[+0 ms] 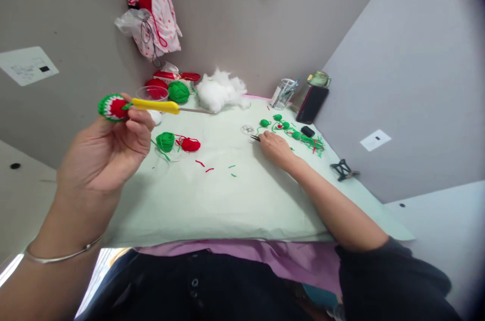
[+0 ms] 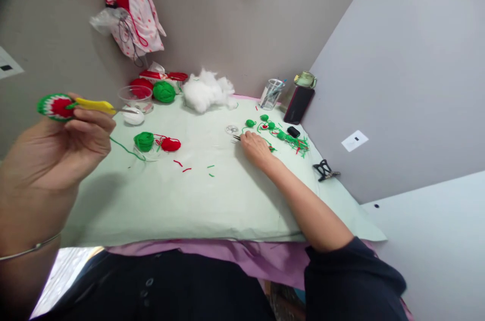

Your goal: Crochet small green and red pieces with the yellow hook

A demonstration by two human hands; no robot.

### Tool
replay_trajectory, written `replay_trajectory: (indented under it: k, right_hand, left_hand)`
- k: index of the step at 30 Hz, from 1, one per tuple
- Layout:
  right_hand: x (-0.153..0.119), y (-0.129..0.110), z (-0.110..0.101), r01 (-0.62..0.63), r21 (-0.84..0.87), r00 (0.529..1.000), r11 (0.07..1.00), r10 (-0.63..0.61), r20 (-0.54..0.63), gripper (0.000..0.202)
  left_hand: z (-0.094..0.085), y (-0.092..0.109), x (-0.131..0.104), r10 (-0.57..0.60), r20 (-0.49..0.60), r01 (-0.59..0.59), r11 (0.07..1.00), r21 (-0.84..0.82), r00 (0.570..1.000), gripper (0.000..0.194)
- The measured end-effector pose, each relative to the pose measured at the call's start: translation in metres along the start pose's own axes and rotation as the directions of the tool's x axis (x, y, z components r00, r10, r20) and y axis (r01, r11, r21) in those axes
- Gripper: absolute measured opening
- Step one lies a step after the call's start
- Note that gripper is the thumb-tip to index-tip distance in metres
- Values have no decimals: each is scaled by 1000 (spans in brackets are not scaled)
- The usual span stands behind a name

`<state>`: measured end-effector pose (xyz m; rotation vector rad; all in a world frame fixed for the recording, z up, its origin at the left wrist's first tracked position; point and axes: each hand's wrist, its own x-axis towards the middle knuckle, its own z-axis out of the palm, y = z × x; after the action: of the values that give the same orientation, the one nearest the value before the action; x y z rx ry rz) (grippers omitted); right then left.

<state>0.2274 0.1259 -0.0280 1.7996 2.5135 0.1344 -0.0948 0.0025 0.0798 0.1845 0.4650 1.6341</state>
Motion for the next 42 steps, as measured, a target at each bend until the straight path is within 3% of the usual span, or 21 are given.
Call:
replay_trajectory:
  k: [3, 6, 7, 10, 13, 19, 23, 27, 29, 30, 31, 32, 34, 35, 37, 42]
  right_hand:
    - [0, -12, -14, 36, 91, 999, 995, -33, -40, 41]
    - [1, -41, -34, 182, 222, 983, 958, -176, -47, 40]
    - [2, -53, -40, 247, 291, 969, 924, -245, -45, 42]
    - [5, -94, -55, 382, 619, 911, 686, -391, -128, 40]
    - [9, -132, -61, 460, 657, 853, 598, -502, -141, 38]
    - [15, -179, -62, 538, 573, 816, 618, -552, -172, 42]
    - [15, -179, -62, 534, 529, 829, 660, -531, -175, 40]
    - [7, -150, -64, 423, 417, 893, 804, -448, -42, 34]
    - [-6, -132, -64, 367, 381, 930, 848, -337, -147, 41]
    - [-15, -125, -63, 384, 440, 923, 811, -323, -211, 55]
    - [-25, -119, -63, 429, 551, 903, 716, -342, -260, 68]
    - [-35, -115, -62, 483, 676, 872, 556, -379, -311, 74]
    - [-58, -113, -58, 511, 825, 839, 241, -348, -418, 64]
    - [-68, -115, -55, 510, 844, 849, 166, -256, -462, 49]
    - [-86, -121, -47, 538, 835, 842, 114, -115, -526, 26]
    - [-108, -135, -26, 540, 833, 819, 120, 151, -553, 23]
  left_hand:
    - [1, 2, 1, 15, -16, -16, 999, -41, 1000, 31]
    - [0, 2, 1, 24, -6, -25, 999, -45, 1000, 33]
    - [0, 2, 1, 23, 5, -23, 999, -36, 1000, 34]
    - [-5, 4, 3, 24, 39, -24, 1000, 1, 999, 37]
    - [-10, 6, 8, 37, 77, -38, 999, 4, 996, 39]
    - [-10, 3, 9, 28, 75, -29, 1000, 12, 997, 45]
    - [-9, 1, 5, 43, 58, -44, 999, 4, 997, 45]
    - [-15, -2, 0, 46, 8, -46, 999, 10, 999, 42]
    - [-21, -10, -3, 18, -58, -15, 999, 49, 998, 42]
    - [-24, -16, -4, -6, -90, 14, 996, 87, 996, 41]
    - [-29, -24, -5, -48, -112, 64, 987, 147, 993, 38]
    - [-34, -33, -6, -80, -103, 101, 971, 216, 991, 32]
    - [-44, -54, -9, -116, -27, 119, 942, 313, 993, 14]
    - [-48, -64, -10, -143, 15, 129, 931, 342, 990, 6]
    - [-54, -81, -14, -195, 84, 149, 910, 387, 977, 13]
    - [-57, -94, -23, -267, 200, 134, 852, 507, 943, 31]
